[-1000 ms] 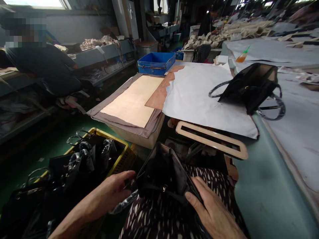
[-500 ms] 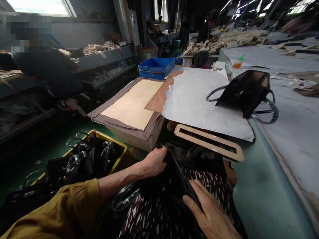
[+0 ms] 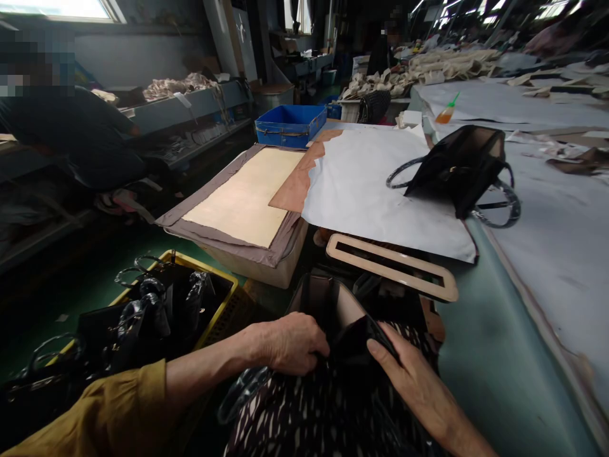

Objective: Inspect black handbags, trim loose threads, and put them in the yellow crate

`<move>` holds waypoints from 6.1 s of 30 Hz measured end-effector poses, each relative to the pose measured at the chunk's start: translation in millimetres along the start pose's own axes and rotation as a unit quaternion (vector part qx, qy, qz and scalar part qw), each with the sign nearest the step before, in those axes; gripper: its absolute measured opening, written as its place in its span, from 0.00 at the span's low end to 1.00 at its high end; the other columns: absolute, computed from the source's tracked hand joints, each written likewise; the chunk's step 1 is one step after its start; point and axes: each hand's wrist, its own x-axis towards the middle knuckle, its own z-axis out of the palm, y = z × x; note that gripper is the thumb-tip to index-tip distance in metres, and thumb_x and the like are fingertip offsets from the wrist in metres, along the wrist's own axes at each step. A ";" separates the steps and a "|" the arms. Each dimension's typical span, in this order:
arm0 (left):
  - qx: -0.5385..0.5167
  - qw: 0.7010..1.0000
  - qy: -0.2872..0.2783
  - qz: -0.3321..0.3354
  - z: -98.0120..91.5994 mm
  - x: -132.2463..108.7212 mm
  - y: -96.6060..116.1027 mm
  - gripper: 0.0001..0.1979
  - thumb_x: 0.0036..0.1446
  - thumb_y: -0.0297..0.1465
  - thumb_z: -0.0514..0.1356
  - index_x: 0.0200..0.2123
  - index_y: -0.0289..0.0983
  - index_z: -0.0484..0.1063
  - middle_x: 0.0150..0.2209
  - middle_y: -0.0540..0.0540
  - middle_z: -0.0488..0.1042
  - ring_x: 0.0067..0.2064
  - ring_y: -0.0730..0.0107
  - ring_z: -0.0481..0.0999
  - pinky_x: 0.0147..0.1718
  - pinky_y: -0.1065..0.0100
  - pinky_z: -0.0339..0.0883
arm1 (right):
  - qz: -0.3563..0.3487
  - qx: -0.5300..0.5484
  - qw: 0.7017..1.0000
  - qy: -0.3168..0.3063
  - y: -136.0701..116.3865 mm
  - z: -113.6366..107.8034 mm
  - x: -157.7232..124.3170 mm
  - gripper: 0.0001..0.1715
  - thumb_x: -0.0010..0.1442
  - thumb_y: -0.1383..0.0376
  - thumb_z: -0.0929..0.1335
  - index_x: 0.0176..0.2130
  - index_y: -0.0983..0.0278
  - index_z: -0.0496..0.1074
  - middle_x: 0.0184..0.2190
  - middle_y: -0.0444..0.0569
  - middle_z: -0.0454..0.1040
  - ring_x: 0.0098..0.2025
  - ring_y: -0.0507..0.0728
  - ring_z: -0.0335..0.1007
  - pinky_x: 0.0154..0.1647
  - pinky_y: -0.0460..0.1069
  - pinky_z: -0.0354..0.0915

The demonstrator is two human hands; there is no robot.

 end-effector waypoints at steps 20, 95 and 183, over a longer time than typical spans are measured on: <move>0.154 0.940 0.235 -0.193 -17.1 39.3 -49.6 0.05 0.45 0.23 0.53 0.27 0.35 0.66 0.48 0.42 0.61 0.47 0.59 0.62 0.45 0.60 0.60 | -0.027 -0.065 0.997 0.016 35.5 11.9 -15.5 0.32 0.54 0.49 0.61 0.51 0.65 0.68 0.53 0.51 0.66 0.56 0.62 0.59 0.56 0.53 0.58; -0.067 0.992 0.061 -0.091 -29.7 30.5 -74.4 0.16 0.52 0.30 0.54 0.46 0.40 0.70 0.39 0.50 0.75 0.40 0.68 0.72 0.40 0.74 0.60 | -0.005 -0.042 0.995 0.091 32.4 -4.3 0.3 0.16 0.51 0.59 0.66 0.42 0.57 0.63 0.40 0.46 0.70 0.42 0.58 0.65 0.45 0.53 0.63; 0.106 0.989 0.098 0.014 5.3 93.2 -10.5 0.08 0.57 0.30 0.51 0.30 0.37 0.69 0.28 0.48 0.72 0.32 0.68 0.72 0.32 0.71 0.64 | 0.000 0.035 0.999 0.038 29.9 -19.9 7.1 0.22 0.57 0.57 0.63 0.51 0.59 0.68 0.43 0.48 0.74 0.47 0.60 0.67 0.52 0.54 0.59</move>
